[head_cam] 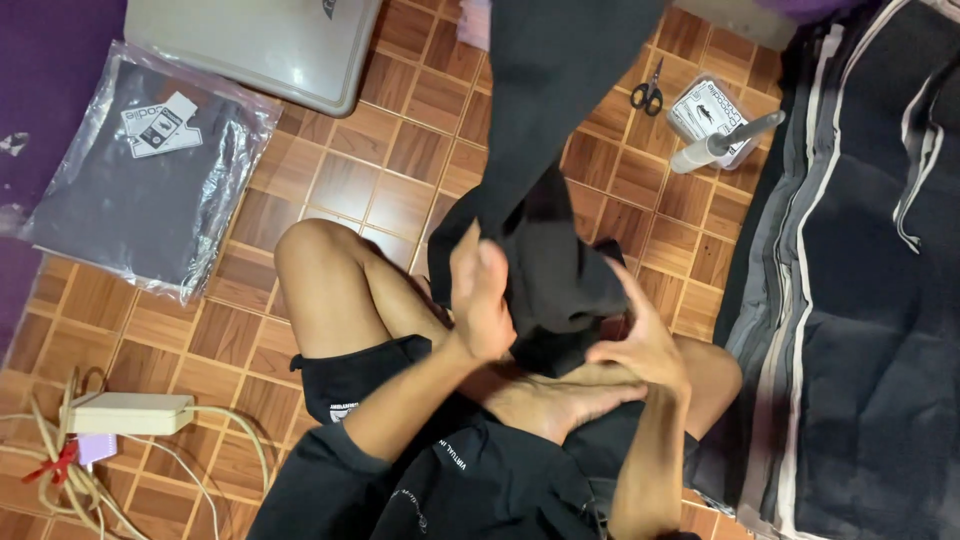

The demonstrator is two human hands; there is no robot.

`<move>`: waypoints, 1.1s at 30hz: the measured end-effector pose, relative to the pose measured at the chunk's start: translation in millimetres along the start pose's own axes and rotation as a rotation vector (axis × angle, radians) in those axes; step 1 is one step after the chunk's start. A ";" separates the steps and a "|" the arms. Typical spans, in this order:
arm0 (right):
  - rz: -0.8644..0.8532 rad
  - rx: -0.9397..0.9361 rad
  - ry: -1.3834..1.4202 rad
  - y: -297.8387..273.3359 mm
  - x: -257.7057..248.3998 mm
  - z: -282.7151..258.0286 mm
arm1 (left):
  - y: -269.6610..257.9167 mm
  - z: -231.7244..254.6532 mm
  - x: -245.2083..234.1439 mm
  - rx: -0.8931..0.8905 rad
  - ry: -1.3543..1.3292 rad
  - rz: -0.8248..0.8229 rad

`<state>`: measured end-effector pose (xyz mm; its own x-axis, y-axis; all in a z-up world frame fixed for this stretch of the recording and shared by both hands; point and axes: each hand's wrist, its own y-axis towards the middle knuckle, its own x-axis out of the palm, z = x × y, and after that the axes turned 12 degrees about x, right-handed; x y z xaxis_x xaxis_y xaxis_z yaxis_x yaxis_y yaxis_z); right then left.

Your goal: A person sitting on the floor carefully unfolds, inspects, and folds a pair of black pants.

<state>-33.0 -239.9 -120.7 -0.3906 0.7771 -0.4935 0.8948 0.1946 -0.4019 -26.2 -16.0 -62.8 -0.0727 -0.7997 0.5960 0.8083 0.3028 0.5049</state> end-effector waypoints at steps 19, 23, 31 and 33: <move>-0.082 0.261 -0.703 75.3 171.1 76.1 | -48.6 -48.6 -131.2 -0.368 1.484 -0.489; -0.009 0.171 -0.804 82.9 154.3 89.2 | -31.6 -105.1 -184.0 -0.976 1.633 -0.703; 0.250 0.059 -1.062 27.8 63.8 31.7 | -44.5 -120.5 -155.0 -0.969 1.687 -0.742; 0.194 0.131 -1.141 29.5 59.8 37.7 | -45.8 -124.4 -152.0 -0.884 1.694 -0.756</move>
<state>-38.0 -210.3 -191.1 -0.2769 -0.2154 -0.9364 0.9578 0.0165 -0.2871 20.5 27.2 -254.2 -0.3786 -0.3586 -0.8533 0.9249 -0.1117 -0.3634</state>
